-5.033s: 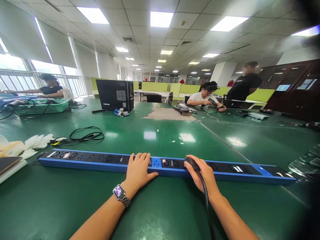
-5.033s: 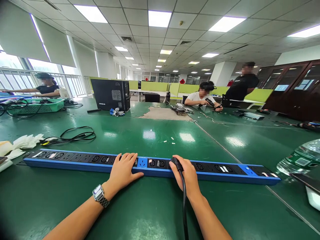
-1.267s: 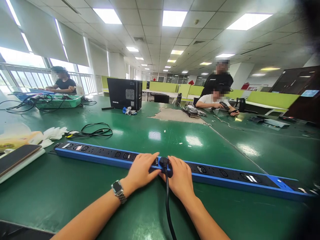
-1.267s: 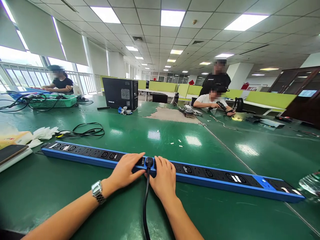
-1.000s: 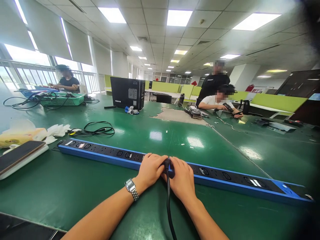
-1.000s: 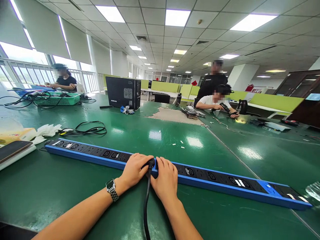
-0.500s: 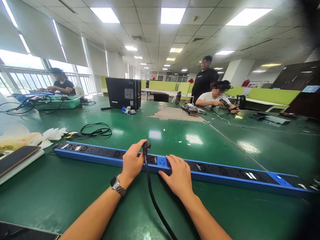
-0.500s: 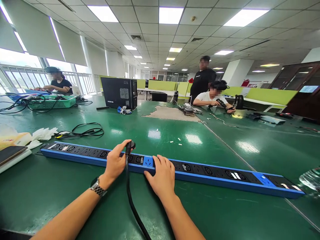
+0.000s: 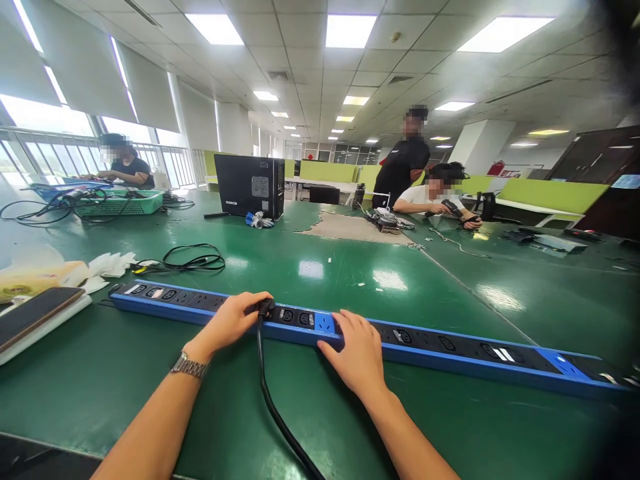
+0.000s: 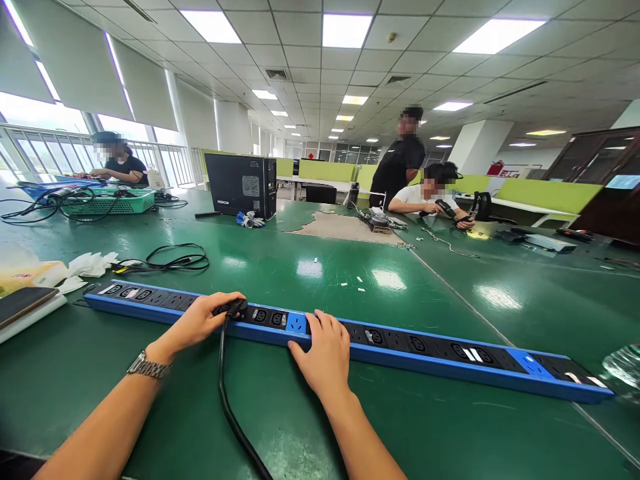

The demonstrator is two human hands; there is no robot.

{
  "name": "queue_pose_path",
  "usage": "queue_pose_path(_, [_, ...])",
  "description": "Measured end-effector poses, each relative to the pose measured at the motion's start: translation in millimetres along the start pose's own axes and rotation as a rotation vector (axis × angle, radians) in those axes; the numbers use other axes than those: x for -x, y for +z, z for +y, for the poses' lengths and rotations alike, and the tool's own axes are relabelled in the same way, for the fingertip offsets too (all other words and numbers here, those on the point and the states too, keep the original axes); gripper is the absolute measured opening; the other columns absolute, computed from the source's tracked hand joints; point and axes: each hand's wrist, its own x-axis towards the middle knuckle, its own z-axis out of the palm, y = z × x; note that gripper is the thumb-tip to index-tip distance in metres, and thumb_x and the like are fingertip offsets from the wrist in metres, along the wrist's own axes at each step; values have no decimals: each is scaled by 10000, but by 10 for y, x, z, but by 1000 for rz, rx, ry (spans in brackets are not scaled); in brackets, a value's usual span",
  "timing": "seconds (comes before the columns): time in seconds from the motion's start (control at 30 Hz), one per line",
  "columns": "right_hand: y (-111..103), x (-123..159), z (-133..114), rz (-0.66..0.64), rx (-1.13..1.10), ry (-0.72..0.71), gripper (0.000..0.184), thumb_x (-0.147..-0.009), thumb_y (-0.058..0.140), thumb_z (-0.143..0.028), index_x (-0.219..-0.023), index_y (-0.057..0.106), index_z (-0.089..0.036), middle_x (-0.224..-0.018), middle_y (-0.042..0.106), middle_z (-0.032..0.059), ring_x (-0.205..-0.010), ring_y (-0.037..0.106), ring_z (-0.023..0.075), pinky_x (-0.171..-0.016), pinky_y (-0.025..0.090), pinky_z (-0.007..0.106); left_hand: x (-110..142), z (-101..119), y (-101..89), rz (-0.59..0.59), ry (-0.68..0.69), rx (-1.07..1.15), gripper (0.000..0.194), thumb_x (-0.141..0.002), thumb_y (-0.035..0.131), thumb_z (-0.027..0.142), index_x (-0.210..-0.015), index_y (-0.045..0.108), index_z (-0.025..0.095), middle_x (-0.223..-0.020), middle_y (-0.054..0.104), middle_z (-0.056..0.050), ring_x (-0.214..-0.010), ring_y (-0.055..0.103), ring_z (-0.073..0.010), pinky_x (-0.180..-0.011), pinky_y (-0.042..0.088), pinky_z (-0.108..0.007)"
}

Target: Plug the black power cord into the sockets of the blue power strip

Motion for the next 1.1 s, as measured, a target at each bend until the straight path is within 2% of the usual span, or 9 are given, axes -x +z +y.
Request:
queue_pose_path(0.13, [10,-1,-18,-2,-3,6,507,-777,638,-396,-1248,584,-215,-1358,557,72,-1280,442,274,-1094,281,460,-21,-49,-23,-69,29,-4,345,-847,505,238,-1154,660,263,-1135,704,-16,-1089,607,-208,-972,444,-307])
queue_pose_path(0.23, [10,-7,-22,-2,-3,9,505,-774,639,-391,-1245,587,-215,-1359,556,72,-1279,442,275,-1093,281,459,11,-93,3,-45,6,-113,372,-851,522,289,-1209,624,287,-1230,673,-14,-1231,537,-234,-1109,328,-417])
queue_pose_path(0.33, [-1,-7,-13,-5,4,8,513,-771,643,-385,-1251,584,-211,-1360,555,75,-1277,442,277,-1088,285,461,59,-101,52,-10,-57,-284,633,-788,638,425,-1381,468,281,-1328,611,-61,-1270,502,-265,-1153,208,-529])
queue_pose_path(0.43, [-2,-2,-47,15,10,-2,521,-770,648,-395,-1251,581,-206,-1348,566,85,-1264,452,289,-1079,282,481,76,-72,102,-33,-111,-429,807,-661,765,493,-1376,475,256,-1358,581,-100,-1290,471,-315,-1142,191,-566])
queue_pose_path(0.53, [47,-25,-225,34,-24,-81,513,-787,641,-431,-1240,581,-195,-1305,599,97,-1216,490,285,-1073,278,484,71,-50,131,-43,-106,-475,735,-660,779,481,-1319,534,267,-1357,581,-89,-1263,489,-317,-1122,237,-545])
queue_pose_path(0.63, [147,-116,-566,39,-96,-179,511,-813,626,-450,-1246,573,-184,-1258,629,101,-1180,510,274,-1078,260,477,73,-53,144,-22,-91,-494,705,-678,760,467,-1311,542,247,-1332,598,-96,-1233,508,-320,-1101,274,-532])
queue_pose_path(0.8, [299,-332,-1067,0,-207,-281,415,-857,594,-404,-1230,593,-222,-1159,682,70,-1095,538,258,-1004,318,451,89,-65,160,7,-68,-524,551,-736,635,270,-1282,562,249,-1290,626,-64,-1191,538,-283,-1085,301,-492])
queue_pose_path(1.0, [423,-345,-1059,89,-307,-300,277,-899,553,-362,-1128,651,-239,-1039,725,44,-970,565,227,-883,376,393,84,-50,157,15,-79,-515,597,-707,667,334,-1285,563,230,-1297,623,-71,-1177,545,-293,-1085,296,-497])
queue_pose_path(1.1, [327,-410,-1059,252,-377,-261,288,-909,534,-374,-1122,648,-217,-999,722,57,-922,582,214,-847,403,368,82,-38,143,-3,-82,-512,624,-709,703,426,-1290,561,247,-1294,625,-74,-1187,540,-298,-1090,291,-498])
